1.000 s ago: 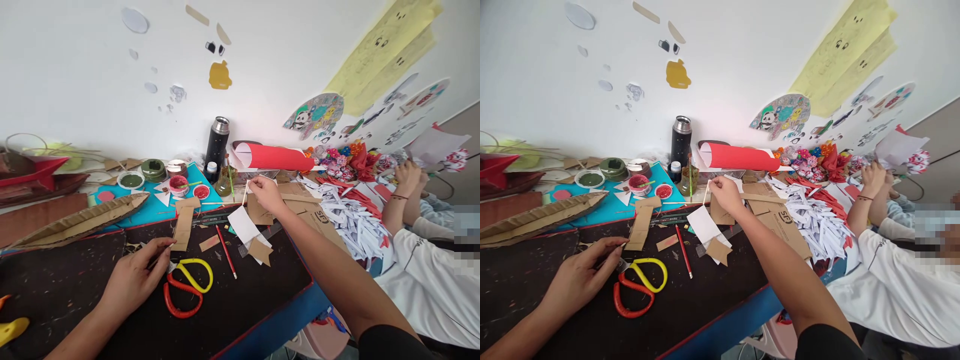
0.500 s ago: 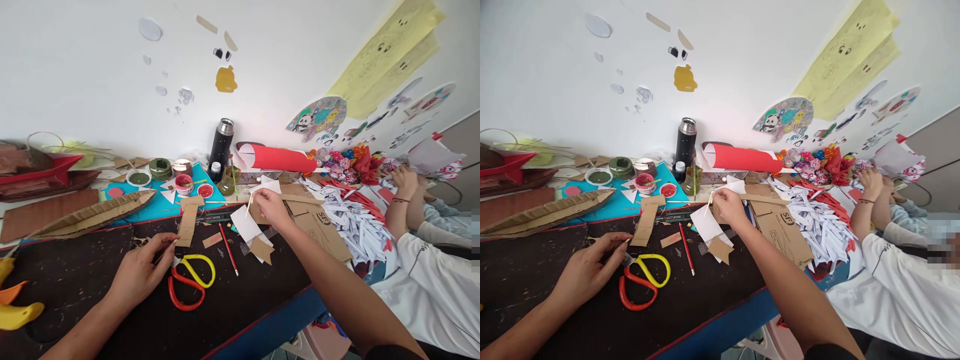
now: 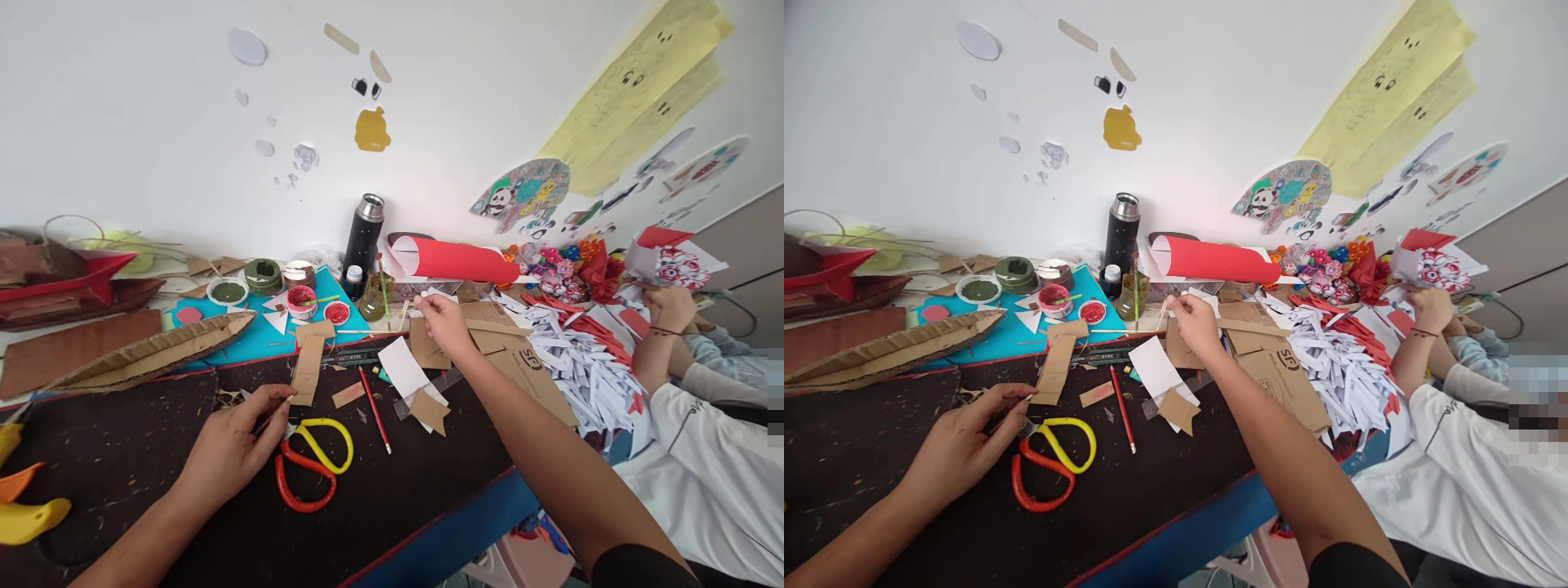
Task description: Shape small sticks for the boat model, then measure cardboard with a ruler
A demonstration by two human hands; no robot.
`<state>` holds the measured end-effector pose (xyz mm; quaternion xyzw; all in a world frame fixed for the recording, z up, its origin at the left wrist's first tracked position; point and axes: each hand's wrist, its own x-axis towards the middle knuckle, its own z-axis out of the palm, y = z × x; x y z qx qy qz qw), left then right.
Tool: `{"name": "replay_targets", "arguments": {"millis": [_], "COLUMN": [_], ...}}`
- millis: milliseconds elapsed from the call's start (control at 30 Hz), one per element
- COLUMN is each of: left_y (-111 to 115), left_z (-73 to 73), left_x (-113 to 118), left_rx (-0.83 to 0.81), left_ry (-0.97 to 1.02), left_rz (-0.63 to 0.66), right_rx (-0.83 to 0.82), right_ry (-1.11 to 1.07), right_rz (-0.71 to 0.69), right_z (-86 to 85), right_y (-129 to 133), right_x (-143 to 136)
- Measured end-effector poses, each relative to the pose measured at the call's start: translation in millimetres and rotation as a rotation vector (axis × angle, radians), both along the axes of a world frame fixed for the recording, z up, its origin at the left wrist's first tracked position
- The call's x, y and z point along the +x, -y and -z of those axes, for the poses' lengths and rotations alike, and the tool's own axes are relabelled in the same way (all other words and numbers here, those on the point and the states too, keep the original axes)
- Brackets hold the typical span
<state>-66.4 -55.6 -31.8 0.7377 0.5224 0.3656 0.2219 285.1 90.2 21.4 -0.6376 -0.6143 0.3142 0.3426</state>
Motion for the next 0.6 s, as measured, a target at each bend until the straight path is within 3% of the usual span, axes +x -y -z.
{"name": "replay_targets", "arguments": {"millis": [300,600], "left_y": [-0.7,-0.4], "left_z": [1.9,1.9], "left_x": [-1.2,-0.2], "left_rx": [0.018,-0.049], "left_ry": [-0.03,-0.056], "left_rz": [0.02,0.016], "right_rx": [-0.037,-0.087], "right_ry": [0.479,0.7], "right_rz": [-0.328,-0.423], "right_z": [-3.5,0.7], "right_y": [14.5,1.9], "right_x": [-26.7,-39.6]}}
